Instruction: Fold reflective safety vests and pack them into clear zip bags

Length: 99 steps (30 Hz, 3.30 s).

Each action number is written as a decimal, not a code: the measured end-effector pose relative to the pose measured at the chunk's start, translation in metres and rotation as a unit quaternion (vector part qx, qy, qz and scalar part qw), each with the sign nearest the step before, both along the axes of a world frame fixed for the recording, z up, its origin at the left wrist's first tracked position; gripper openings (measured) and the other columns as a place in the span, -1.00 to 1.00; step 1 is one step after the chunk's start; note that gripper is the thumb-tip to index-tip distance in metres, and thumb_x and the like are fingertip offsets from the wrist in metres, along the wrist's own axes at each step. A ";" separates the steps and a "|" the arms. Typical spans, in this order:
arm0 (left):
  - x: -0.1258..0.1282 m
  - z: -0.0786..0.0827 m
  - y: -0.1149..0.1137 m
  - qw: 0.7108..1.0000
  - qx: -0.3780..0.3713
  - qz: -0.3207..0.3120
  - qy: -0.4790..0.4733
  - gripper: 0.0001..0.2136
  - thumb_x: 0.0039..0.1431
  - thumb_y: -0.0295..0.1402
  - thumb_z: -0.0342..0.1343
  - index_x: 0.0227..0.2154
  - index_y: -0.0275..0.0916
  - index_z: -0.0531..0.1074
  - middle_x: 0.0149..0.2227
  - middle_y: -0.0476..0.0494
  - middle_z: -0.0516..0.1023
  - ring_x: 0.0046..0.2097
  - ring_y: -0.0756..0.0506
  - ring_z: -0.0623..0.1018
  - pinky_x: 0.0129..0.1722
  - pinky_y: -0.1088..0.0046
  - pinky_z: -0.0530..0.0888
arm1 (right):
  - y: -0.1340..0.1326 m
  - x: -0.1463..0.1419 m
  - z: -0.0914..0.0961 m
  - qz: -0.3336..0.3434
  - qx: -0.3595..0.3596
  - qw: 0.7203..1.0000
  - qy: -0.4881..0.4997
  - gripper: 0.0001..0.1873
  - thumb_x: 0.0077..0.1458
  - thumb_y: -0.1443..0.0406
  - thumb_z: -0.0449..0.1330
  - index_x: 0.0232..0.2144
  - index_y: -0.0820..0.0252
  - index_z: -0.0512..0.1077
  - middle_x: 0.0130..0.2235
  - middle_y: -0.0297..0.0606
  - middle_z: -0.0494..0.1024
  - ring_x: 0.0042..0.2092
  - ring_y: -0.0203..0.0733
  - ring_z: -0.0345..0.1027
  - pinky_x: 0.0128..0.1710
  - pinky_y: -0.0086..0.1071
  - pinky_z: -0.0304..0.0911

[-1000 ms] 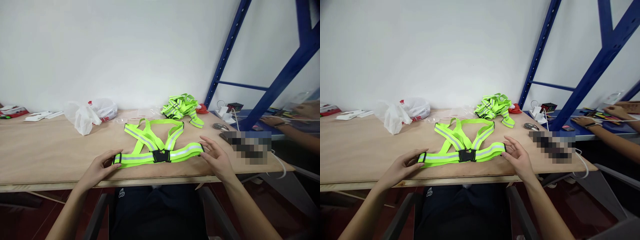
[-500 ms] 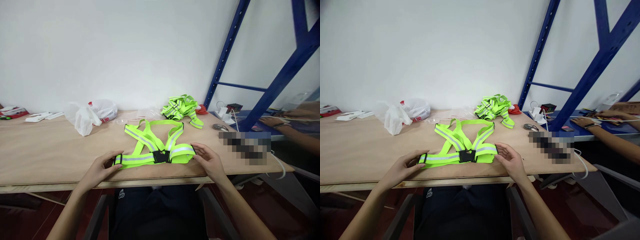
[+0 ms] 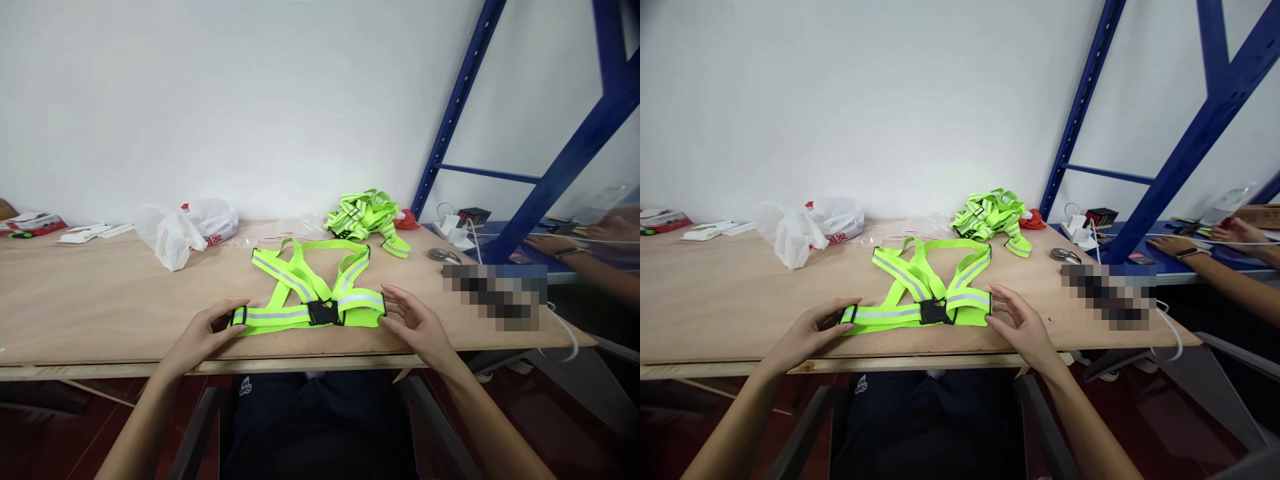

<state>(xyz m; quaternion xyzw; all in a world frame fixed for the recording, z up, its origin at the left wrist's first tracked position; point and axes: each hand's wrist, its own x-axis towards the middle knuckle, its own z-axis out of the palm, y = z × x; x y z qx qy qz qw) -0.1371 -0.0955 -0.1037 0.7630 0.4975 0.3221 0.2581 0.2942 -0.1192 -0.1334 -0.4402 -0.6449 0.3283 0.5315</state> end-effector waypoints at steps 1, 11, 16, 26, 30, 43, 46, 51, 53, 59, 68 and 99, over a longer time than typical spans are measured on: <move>0.000 0.000 0.000 1.000 0.000 0.000 0.000 -0.43 0.11 0.10 0.23 0.08 -0.15 0.52 0.12 -0.20 0.54 0.15 -0.30 0.50 0.14 0.19 0.47 | 0.000 0.001 0.000 -0.003 0.004 1.000 0.005 -0.38 0.10 0.04 0.34 0.18 0.06 0.41 0.15 -0.07 0.50 0.10 0.02 0.46 0.10 -0.10 0.43; -0.003 -0.002 -0.001 1.000 0.003 0.004 -0.012 -0.44 0.11 0.09 0.24 0.07 -0.14 0.53 0.12 -0.20 0.55 0.15 -0.31 0.50 0.13 0.21 0.48 | 0.000 0.027 0.005 -0.096 0.044 0.994 -0.026 -0.53 0.17 0.08 0.26 0.10 0.06 0.52 0.16 -0.19 0.51 0.22 0.02 0.34 0.21 -0.18 0.30; -0.007 -0.004 -0.001 1.000 -0.002 -0.002 -0.022 -0.48 0.15 0.04 0.24 0.09 -0.13 0.51 0.12 -0.19 0.55 0.14 -0.30 0.52 0.10 0.22 0.51 | 0.000 0.032 0.012 -0.107 0.027 0.992 -0.066 -0.51 0.17 0.05 0.23 0.10 0.05 0.52 0.14 -0.19 0.53 0.21 0.05 0.34 0.18 -0.13 0.32; -0.014 -0.004 -0.003 0.999 -0.013 0.005 -0.053 -0.47 0.13 0.04 0.25 0.08 -0.14 0.51 0.13 -0.21 0.53 0.15 -0.32 0.51 0.10 0.22 0.52 | -0.009 0.037 0.024 -0.071 -0.004 0.991 -0.111 -0.47 0.05 -0.04 0.30 0.02 0.01 0.58 0.08 -0.17 0.57 0.13 0.10 0.40 0.10 -0.13 0.37; -0.021 -0.003 -0.006 0.998 -0.025 0.008 -0.064 -0.47 0.15 0.01 0.25 0.11 -0.16 0.48 0.15 -0.21 0.52 0.18 -0.30 0.49 0.13 0.24 0.50 | -0.014 0.045 0.030 -0.050 -0.001 0.984 -0.173 -0.52 0.09 -0.03 0.29 -0.01 0.02 0.60 0.03 -0.12 0.58 0.11 0.09 0.41 0.12 -0.13 0.34; -0.023 0.024 -0.023 0.996 -0.014 -0.017 0.081 -0.60 0.19 -0.05 0.21 0.07 0.01 0.52 0.06 -0.07 0.58 0.08 -0.25 0.55 0.08 0.34 0.50 | -0.024 0.066 0.030 0.008 -0.054 0.945 -0.322 -0.43 0.08 -0.19 0.20 -0.04 -0.04 0.63 0.02 -0.07 0.57 0.05 0.14 0.45 0.07 -0.11 0.40; -0.017 0.022 -0.023 0.994 -0.029 -0.033 0.102 -0.59 0.24 -0.07 0.17 0.12 0.00 0.48 0.10 -0.07 0.54 0.11 -0.22 0.52 0.10 0.33 0.48 | -0.023 0.072 0.029 0.005 -0.068 0.934 -0.349 -0.41 0.09 -0.21 0.17 -0.03 -0.05 0.62 0.05 -0.10 0.57 0.10 0.15 0.42 0.12 -0.06 0.36; -0.017 0.015 -0.023 0.988 -0.011 -0.050 0.146 -0.60 0.25 -0.06 0.17 0.10 -0.04 0.48 0.12 -0.12 0.51 0.14 -0.23 0.49 0.15 0.25 0.46 | -0.021 0.078 0.019 0.004 -0.077 0.929 -0.362 -0.44 0.11 -0.20 0.16 -0.06 -0.07 0.63 0.09 -0.15 0.56 0.15 0.16 0.38 0.19 -0.02 0.31; -0.019 0.010 -0.023 0.986 0.000 -0.051 0.157 -0.60 0.27 -0.05 0.15 0.10 -0.04 0.48 0.13 -0.14 0.49 0.17 -0.23 0.47 0.18 0.23 0.43 | -0.022 0.079 0.013 0.004 -0.071 0.928 -0.366 -0.47 0.13 -0.18 0.16 -0.05 -0.07 0.63 0.10 -0.16 0.55 0.17 0.16 0.37 0.21 -0.02 0.29; -0.016 0.015 -0.028 0.980 0.045 -0.015 0.194 -0.51 0.28 -0.04 0.14 0.22 -0.04 0.36 0.24 -0.19 0.38 0.23 -0.28 0.42 0.20 0.18 0.42 | -0.022 0.077 0.024 0.001 -0.070 0.920 -0.385 -0.44 0.12 -0.16 0.18 0.06 -0.11 0.56 0.17 -0.22 0.51 0.22 0.18 0.33 0.25 0.02 0.25; 0.116 0.034 -0.044 0.919 0.165 -0.283 0.220 -0.50 0.36 -0.14 0.07 0.30 -0.13 0.23 0.31 -0.24 0.32 0.34 -0.24 0.29 0.37 0.01 0.14 | 0.129 0.077 0.068 -0.032 -0.045 0.929 -0.365 -0.37 0.09 0.00 0.24 0.16 0.12 0.45 0.18 -0.06 0.49 0.13 0.18 0.42 0.13 0.01 0.35; 0.154 -0.009 -0.044 0.890 0.231 -0.277 0.277 -0.39 0.29 -0.12 0.10 0.32 -0.22 0.14 0.38 -0.50 0.10 0.36 -0.43 0.18 0.28 -0.04 0.17 | 0.268 -0.070 0.064 0.082 0.018 0.819 -0.568 -0.71 0.04 0.36 0.26 -0.14 0.11 0.60 -0.05 -0.18 0.64 -0.10 -0.01 0.48 -0.17 -0.34 0.29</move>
